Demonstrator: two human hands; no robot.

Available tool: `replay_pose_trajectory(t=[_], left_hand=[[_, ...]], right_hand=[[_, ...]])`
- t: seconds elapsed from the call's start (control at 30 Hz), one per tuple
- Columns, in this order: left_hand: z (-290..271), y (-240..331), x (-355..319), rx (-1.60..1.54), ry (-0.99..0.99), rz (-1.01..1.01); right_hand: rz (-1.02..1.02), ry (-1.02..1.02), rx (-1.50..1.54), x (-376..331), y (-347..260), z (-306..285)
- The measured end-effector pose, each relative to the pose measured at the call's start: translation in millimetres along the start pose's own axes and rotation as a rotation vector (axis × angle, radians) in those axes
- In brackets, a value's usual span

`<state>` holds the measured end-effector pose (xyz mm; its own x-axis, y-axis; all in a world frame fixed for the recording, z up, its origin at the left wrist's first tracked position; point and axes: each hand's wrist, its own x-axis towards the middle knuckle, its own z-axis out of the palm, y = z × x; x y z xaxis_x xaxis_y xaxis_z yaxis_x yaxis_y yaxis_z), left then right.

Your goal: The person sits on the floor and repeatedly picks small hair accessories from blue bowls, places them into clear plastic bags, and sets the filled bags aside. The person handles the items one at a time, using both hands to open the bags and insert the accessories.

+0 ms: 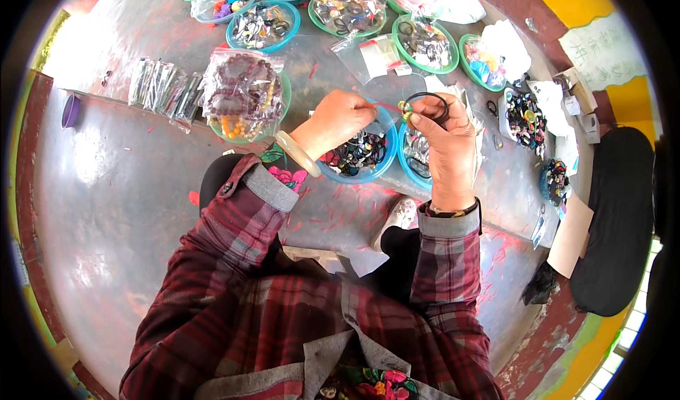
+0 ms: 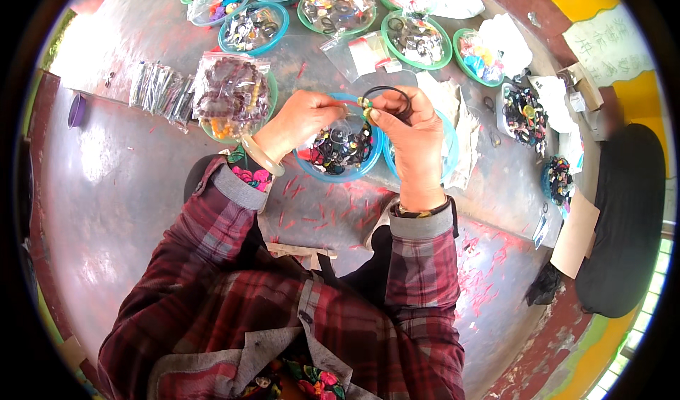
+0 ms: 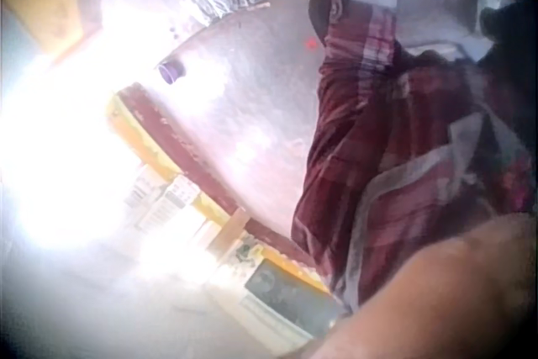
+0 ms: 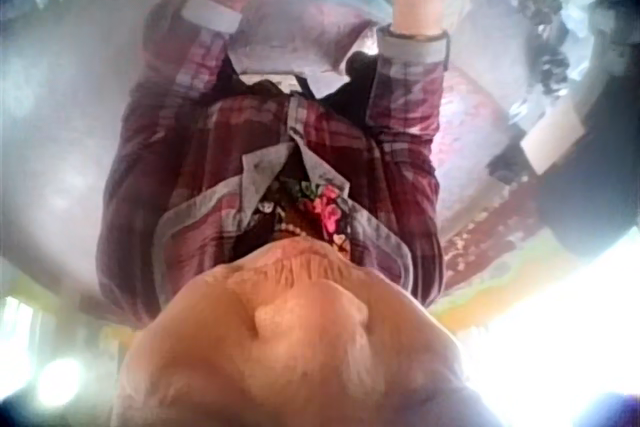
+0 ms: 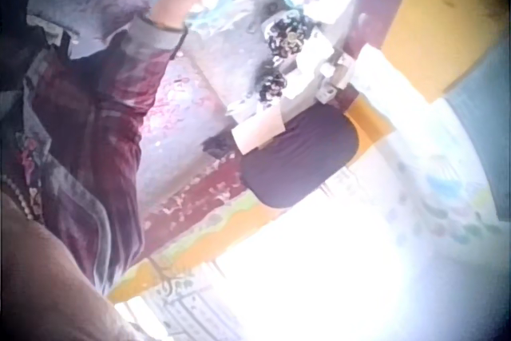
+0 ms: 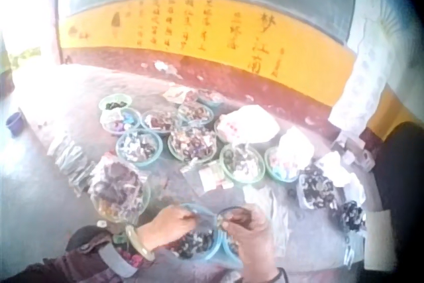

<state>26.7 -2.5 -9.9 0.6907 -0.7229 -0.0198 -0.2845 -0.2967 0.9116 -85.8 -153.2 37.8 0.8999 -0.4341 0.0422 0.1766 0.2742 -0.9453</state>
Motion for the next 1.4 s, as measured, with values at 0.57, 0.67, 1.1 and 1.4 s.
replay_pose_trajectory(t=[0.57, 0.67, 1.1, 1.4], left_hand=[[11.8, -13.1, 4.4, 0.252, -0.156, 0.442], [7.9, -4.9, 3.1, 0.148, -0.174, 0.257], [9.1, 0.3, 0.8, -0.055, -0.176, 0.145], [7.8, 8.3, -4.1, -0.779, -0.326, -0.277]], right_hand=[[-0.529, -0.107, -1.155, -0.8, 9.0, 5.2], [-0.489, -0.113, -1.178, -1.0, 8.0, 5.1], [-0.465, -0.244, -1.253, -3.5, 3.2, 6.9], [-0.233, -0.147, -0.797, -2.1, 0.9, 1.3]])
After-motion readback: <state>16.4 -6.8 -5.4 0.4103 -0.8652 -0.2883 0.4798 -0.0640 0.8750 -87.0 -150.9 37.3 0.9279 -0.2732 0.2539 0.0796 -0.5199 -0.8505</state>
